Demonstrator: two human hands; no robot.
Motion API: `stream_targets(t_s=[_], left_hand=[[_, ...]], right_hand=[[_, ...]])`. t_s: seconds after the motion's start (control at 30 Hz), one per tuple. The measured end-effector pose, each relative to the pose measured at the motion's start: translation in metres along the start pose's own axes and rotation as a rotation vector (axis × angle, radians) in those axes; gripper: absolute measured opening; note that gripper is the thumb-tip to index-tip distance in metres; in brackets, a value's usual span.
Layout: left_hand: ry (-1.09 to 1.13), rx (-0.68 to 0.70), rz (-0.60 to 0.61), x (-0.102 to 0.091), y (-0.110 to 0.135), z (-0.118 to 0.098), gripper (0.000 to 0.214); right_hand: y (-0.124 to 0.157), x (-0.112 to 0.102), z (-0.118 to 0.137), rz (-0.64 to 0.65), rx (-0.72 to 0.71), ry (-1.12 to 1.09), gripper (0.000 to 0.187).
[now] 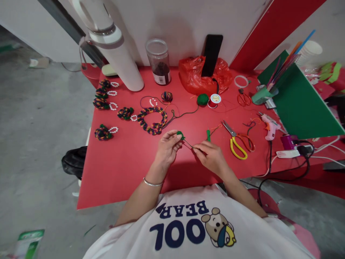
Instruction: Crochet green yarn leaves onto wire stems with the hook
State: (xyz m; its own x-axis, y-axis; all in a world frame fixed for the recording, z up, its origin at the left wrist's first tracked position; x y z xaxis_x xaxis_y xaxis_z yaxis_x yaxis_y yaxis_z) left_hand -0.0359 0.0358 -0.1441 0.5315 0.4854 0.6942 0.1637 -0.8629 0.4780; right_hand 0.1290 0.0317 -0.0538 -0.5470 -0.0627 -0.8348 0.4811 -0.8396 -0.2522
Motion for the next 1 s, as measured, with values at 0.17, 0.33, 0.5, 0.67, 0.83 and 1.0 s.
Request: stream_targets(t_s=[0.17,0.33,0.5,0.67,0.83,1.0], left_hand=[[-0.007,-0.012,0.002,-0.0016,-0.0018,0.0058,0.046],[-0.017,0.002,0.011,-0.0006,-0.0016,0.0050,0.043],[0.015,-0.012,-0.034,0.0001,0.0012,0.0033,0.045],[0.018,-0.012,-0.055,0.0003,0.0021,0.0015,0.040],[0.030,0.016,-0.111,-0.0020,0.0029,-0.0019,0.035],[0.057,0.007,-0.147,-0.0013,0.0044,-0.0026,0.028]], right_hand=[[-0.0004,0.0008,-0.0013,0.005,0.026,-0.055,0.017],[-0.0013,0.0031,-0.0031,0.036,0.061,-0.066,0.017],[-0.0018,0.0013,-0.0021,0.017,0.060,-0.068,0.018],[-0.0020,-0.0005,0.0009,-0.001,0.035,-0.079,0.019],[-0.0028,-0.0007,0.0036,0.009,0.010,-0.050,0.020],[-0.0035,-0.0038,0.0045,-0.011,0.007,-0.049,0.019]])
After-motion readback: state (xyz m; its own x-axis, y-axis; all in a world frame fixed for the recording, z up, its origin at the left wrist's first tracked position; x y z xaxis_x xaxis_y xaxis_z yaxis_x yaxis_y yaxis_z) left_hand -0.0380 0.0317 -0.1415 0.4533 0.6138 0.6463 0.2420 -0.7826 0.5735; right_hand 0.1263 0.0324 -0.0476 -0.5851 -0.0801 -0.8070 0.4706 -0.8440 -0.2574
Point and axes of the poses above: each hand's wrist, its own y-axis away from the middle knuckle, its own x-axis out of the palm, z = x × y, the point moved 9 cm from there along -y, towards the middle knuckle, and after that the axes turned 10 degrees about y, right-handed, at the moved point
